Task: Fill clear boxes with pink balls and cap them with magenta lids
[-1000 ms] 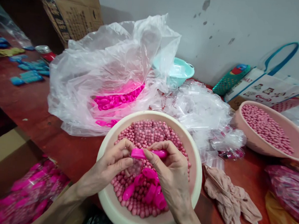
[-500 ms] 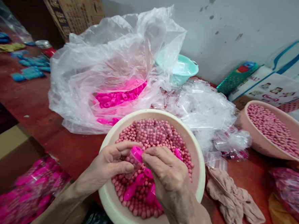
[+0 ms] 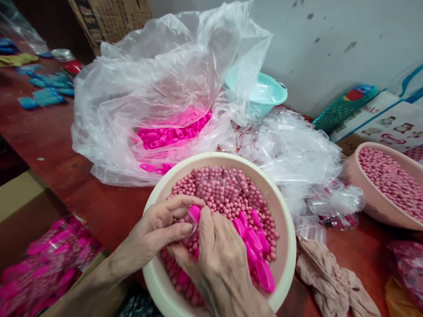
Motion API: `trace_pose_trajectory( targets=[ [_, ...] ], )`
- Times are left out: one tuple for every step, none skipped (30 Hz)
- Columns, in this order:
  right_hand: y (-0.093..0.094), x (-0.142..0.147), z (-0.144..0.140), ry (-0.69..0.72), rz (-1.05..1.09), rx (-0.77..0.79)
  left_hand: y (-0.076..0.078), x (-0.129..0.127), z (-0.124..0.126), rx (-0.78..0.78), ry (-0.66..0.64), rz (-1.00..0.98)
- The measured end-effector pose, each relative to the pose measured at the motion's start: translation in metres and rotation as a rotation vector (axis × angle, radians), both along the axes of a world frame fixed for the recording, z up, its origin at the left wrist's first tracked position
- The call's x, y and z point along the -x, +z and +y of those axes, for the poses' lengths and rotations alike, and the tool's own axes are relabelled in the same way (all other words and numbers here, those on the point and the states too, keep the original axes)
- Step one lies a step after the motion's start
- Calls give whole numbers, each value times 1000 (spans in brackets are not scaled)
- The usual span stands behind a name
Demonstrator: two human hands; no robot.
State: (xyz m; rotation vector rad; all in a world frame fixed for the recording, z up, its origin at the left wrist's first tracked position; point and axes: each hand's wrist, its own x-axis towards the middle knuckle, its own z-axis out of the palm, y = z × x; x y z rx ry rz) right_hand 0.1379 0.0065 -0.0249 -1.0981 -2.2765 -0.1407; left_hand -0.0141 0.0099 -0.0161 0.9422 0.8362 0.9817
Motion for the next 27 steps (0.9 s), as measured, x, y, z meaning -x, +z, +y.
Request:
trace_pose_trajectory(
  targets=[
    [0,1,0,-3,-13,-31,-1,0,0,7,-3,-11],
    [0,2,0,-3,-21,-62,-1,0,0,16,-5,-22],
    [0,3,0,-1,-31,-86,-2,0,0,21,0,-30],
    [1,3,1,10,-52,-105,-2,0,-1,23,8,-33],
    [2,4,1,21,-81,-120,-3,0,-1,21,19,-30],
    [3,5,1,34,-111,-134,-3,0,-1,18,29,-20],
    [4,7,2,44,-134,-145,-3,0,-1,13,40,-5],
    [5,7,3,51,-146,-156,-3,0,-1,9,49,13],
    [7,8,4,63,-140,-152,-3,0,-2,3,59,29],
    [9,8,5,81,-110,-120,-2,-1,-2,-4,74,44],
    [11,7,6,101,-66,-43,-1,-1,-2,-8,95,53],
    [14,5,8,132,-11,66,0,-2,-1,-7,117,58],
    [17,2,10,164,58,203,2,-3,-1,-2,137,57],
    [20,-2,12,184,148,363,3,-3,-1,5,150,47],
    [23,-7,14,177,266,533,4,-3,0,13,154,29],
    [26,-12,17,141,410,694,5,-4,0,22,147,9],
    [29,-17,19,83,567,840,6,-3,0,28,133,-7],
    [31,-21,21,8,726,960,6,-3,0,31,119,-13],
    [32,-23,22,-68,872,1043,6,-3,-1,28,110,-9],
    [33,-24,23,-127,995,1075,6,-2,-1,21,109,12],
    [33,-23,23,-162,1075,1071,7,-2,-1,10,116,42],
    [32,-20,22,-183,1108,1033,7,-2,-2,-1,128,73],
    [30,-17,20,-186,1083,976,7,-1,-2,-11,139,97],
    [29,-12,18,-172,1002,910,7,-1,-2,-15,148,114],
    [27,-8,15,-139,877,857,7,-2,-3,-21,156,126],
    [24,-4,11,-92,734,823,7,-2,-3,-28,168,135],
    [22,0,8,-40,606,810,7,-3,-4,-39,183,146]
  ],
)
